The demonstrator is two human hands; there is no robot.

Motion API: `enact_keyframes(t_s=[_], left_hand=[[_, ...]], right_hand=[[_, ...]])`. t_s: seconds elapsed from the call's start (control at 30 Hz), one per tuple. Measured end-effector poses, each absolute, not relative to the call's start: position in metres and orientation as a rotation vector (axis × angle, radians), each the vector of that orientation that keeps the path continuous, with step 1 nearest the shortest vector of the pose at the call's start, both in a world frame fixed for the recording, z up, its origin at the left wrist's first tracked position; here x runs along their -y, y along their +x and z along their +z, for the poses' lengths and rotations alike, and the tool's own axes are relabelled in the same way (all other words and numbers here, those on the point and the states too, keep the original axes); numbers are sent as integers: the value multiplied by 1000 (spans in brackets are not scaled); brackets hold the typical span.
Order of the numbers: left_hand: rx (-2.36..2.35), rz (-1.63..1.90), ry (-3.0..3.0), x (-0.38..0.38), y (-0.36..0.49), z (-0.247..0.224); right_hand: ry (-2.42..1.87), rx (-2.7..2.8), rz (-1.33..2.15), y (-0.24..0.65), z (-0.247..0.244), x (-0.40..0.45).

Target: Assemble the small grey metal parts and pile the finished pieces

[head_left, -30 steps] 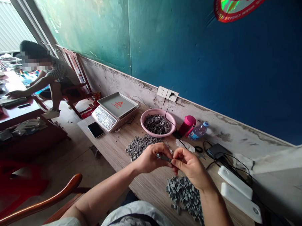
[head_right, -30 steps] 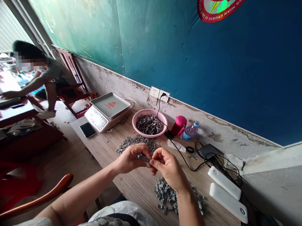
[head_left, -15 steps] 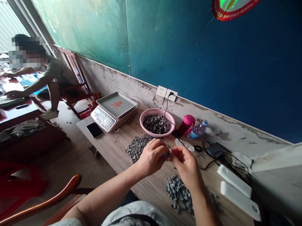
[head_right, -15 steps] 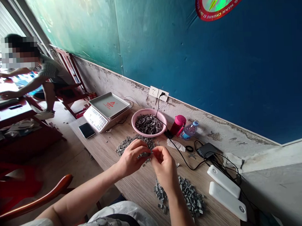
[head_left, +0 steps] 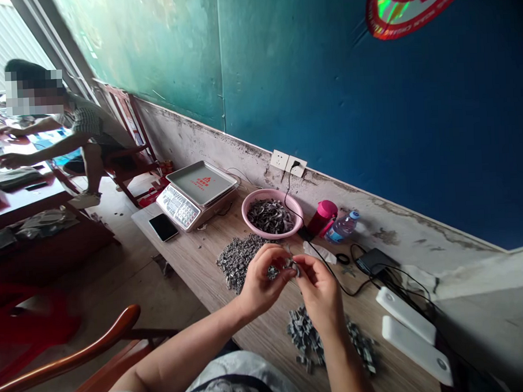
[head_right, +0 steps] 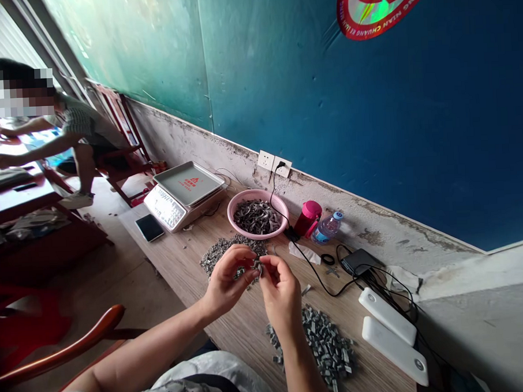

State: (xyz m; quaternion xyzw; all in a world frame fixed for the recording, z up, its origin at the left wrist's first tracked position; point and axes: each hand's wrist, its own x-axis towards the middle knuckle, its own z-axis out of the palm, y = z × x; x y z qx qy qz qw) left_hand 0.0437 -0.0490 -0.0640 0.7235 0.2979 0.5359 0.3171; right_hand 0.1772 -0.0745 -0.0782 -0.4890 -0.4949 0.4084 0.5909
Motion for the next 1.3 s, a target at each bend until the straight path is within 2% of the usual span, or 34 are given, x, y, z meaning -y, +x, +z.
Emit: enact_keyframes(t_s=[0.4, 0.7, 0.9, 1.1, 1.3], left_hand=[[-583, 1457, 2195, 46, 40, -68], [-512, 1427, 2388, 37, 35, -60], [-570, 1391, 2015, 47, 41, -58], [-435, 1237, 1258, 56, 46, -54], [-489, 1125, 1298, 52, 38, -57]], right_hand=[[-918, 1023, 1254, 177, -82, 71], [-896, 945, 1310, 178, -83, 73], [-817, 892, 1360, 175, -84, 74], [-953, 1045, 1049, 177, -87, 69], [-963, 1251, 897, 190, -78, 73]])
